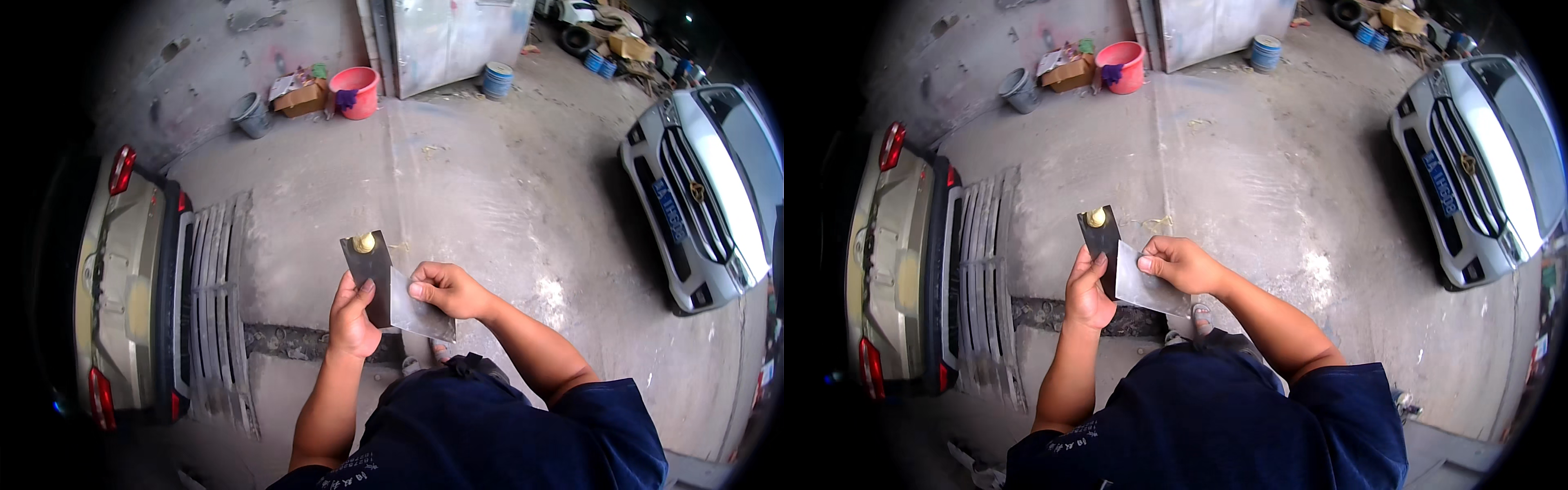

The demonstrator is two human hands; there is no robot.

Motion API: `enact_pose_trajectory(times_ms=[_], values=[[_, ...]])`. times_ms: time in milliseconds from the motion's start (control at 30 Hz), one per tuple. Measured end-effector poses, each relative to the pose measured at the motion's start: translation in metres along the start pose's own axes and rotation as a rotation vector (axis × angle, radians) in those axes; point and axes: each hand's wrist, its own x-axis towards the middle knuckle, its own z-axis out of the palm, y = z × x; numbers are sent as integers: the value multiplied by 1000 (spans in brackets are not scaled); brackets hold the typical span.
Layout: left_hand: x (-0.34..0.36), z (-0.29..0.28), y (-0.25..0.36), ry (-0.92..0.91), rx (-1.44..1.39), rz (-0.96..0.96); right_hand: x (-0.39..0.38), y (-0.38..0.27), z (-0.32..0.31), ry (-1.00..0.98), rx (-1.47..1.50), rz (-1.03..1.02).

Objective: The person applies a yellow body filler to the rear bumper area of a car using a yellow plastic spreader. They smooth the filler over the surface, then scrape excess material onto a metal palette knife. The person briefly touches the treated area with their finger to check the surface.

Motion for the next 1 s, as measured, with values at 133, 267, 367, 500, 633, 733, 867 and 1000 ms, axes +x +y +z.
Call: enact_pose_trajectory(times_ms=[133,267,367,500,633,733,867,1000], values=[[0,0,-7,-144,55,-94,-24,11,3,231,-64,39],[-3,7,-19,-288,35,-225,-61,19,-5,580,-264,114],[-8,26,-29,-296,69,-166,-100,28,-10,867,-264,158],[-12,41,-53,-224,198,81,-162,32,20,1046,46,147],[-40,83,-86,-265,135,190,-205,33,79,1038,124,35],[-73,112,-120,-348,58,169,-228,37,99,1078,180,39],[-108,128,-164,-663,21,-13,-287,29,88,1271,63,-59],[-145,149,-196,-957,220,-190,-369,26,75,1335,-178,-65]])
